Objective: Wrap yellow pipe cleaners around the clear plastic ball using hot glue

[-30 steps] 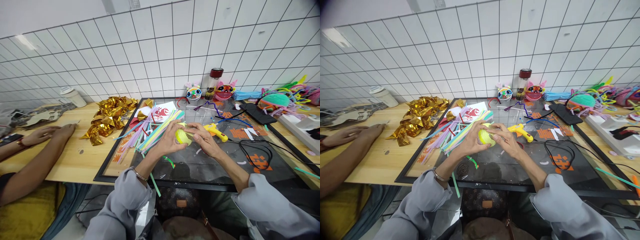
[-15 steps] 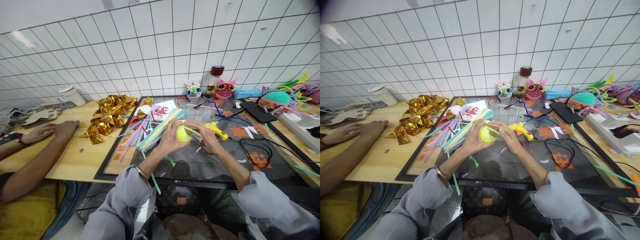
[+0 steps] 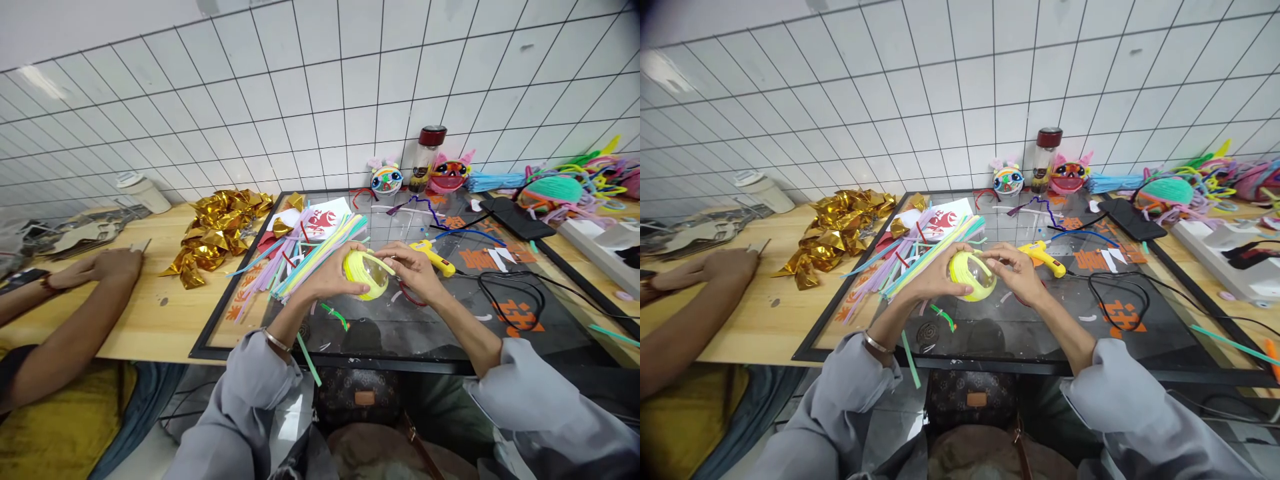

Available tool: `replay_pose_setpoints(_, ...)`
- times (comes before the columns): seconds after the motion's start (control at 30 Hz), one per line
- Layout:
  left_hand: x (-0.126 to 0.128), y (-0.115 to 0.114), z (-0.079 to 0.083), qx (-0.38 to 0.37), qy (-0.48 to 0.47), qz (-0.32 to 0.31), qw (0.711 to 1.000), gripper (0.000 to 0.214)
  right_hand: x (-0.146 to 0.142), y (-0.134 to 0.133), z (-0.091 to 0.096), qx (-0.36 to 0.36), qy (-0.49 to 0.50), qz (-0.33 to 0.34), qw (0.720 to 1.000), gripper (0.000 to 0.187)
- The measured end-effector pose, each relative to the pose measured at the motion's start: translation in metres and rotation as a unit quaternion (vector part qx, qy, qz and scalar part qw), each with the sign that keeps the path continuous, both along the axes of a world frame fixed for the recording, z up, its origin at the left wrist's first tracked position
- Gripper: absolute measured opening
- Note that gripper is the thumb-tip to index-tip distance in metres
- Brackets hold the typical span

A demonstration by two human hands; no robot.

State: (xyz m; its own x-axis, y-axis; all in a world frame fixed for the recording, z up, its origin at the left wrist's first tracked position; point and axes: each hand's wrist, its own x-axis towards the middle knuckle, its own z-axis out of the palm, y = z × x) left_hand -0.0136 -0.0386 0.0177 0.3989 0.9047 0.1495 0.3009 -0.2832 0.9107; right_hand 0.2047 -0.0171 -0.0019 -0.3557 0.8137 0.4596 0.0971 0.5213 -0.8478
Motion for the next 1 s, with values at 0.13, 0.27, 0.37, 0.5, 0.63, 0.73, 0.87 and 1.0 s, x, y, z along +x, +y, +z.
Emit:
replay_pose_setpoints(0.13,-0.001,0.002,-0.003,0.015,0.009,0.023,1.000,0.073,0.001,0.001,-0.001,0.022,-0.036,0.027,0.999,0.044)
replay_pose_setpoints(0.27,-0.003,0.003,-0.003,0.066,0.035,0.058,0.996,0.067,0.002,0.002,-0.001,0.034,-0.083,0.021,0.996,0.052)
replay_pose_setpoints(0.37,-0.002,0.002,-0.003,0.079,0.047,0.065,0.994,0.068,0.002,0.002,-0.001,0.022,-0.083,0.015,0.996,0.053)
replay_pose_setpoints(0.5,0.003,-0.002,-0.005,0.077,0.068,0.065,0.993,0.081,0.001,0.002,-0.001,0.011,-0.079,0.011,0.997,0.051)
replay_pose_setpoints(0.63,0.007,-0.004,-0.008,0.101,0.075,0.066,0.990,0.082,0.000,-0.001,0.003,0.051,-0.060,-0.010,0.997,0.043)
replay_pose_setpoints(0.73,0.009,-0.004,-0.008,0.132,0.074,0.057,0.987,0.077,-0.001,-0.005,0.006,0.104,-0.024,-0.047,0.993,0.032)
replay_pose_setpoints(0.87,0.010,-0.004,-0.006,0.154,0.079,0.047,0.984,0.075,-0.001,-0.010,0.009,0.161,-0.019,-0.094,0.982,0.022)
replay_pose_setpoints(1.0,0.010,-0.004,-0.006,0.171,0.079,0.034,0.981,0.074,-0.001,-0.012,0.007,0.160,-0.025,-0.099,0.982,0.023)
